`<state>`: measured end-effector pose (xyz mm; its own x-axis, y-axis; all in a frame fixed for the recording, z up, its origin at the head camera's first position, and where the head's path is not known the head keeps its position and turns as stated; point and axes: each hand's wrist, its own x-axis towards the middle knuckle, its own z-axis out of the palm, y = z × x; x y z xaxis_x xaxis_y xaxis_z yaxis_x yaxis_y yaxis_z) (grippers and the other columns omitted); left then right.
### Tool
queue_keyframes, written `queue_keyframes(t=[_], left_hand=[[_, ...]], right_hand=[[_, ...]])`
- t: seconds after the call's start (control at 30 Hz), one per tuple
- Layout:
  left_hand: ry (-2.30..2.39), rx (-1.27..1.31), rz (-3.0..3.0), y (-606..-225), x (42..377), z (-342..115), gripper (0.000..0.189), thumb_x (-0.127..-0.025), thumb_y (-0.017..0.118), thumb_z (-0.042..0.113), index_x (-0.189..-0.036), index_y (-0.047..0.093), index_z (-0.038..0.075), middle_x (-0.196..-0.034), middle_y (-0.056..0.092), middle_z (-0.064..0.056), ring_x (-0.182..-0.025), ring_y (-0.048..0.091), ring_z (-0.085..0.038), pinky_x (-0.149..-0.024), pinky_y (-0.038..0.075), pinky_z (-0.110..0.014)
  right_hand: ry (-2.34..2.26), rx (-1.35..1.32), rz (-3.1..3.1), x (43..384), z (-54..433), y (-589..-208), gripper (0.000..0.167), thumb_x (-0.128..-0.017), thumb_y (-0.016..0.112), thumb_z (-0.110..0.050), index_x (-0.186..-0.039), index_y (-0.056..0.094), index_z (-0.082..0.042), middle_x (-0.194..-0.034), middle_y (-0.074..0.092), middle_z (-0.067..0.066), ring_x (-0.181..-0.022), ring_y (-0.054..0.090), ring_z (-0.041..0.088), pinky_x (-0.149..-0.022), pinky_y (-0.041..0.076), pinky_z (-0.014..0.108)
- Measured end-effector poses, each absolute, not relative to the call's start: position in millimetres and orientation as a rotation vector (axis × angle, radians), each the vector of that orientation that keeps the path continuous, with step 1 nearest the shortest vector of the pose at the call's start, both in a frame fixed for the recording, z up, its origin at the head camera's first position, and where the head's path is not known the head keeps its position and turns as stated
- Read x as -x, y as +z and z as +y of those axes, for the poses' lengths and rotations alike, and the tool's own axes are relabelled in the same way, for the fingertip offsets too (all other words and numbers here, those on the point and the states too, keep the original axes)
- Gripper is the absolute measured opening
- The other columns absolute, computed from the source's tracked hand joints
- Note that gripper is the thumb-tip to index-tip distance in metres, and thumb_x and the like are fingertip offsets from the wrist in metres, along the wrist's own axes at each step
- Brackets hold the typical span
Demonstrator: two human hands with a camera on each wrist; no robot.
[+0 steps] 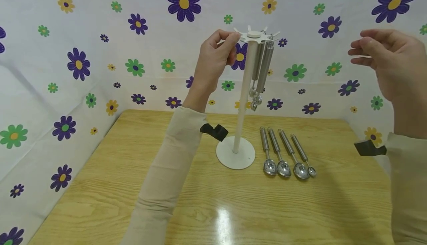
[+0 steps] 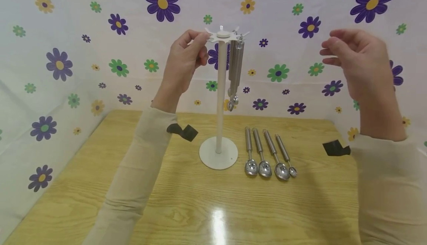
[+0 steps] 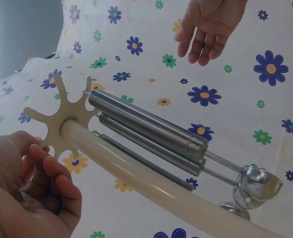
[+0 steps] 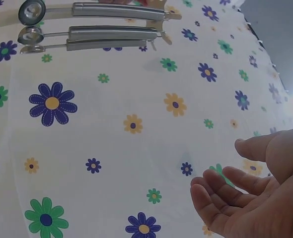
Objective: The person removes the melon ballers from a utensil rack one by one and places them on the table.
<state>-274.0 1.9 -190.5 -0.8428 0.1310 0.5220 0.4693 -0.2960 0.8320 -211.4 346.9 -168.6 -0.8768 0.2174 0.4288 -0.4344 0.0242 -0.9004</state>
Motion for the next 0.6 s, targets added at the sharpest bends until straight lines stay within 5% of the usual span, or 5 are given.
queue_keyframes(t=[0.6], left_hand=[[-2.256, 0.736, -1.723, -190, 273, 2, 0.01, -0.106, 0.061, 0.013, -0.098, 0.059, 0.008, -0.072, 0.05, -0.006, -0.066, 0.046, -0.018, -0.065, 0.042, -0.026]], right_hand=[[1.926, -0.231, -1.911, 217, 329, -184, 0.03, -0.098, 0.07, -0.018, -0.124, 0.066, -0.004, -0.109, 0.067, 0.005, -0.097, 0.067, 0.013, -0.084, 0.052, 0.012]])
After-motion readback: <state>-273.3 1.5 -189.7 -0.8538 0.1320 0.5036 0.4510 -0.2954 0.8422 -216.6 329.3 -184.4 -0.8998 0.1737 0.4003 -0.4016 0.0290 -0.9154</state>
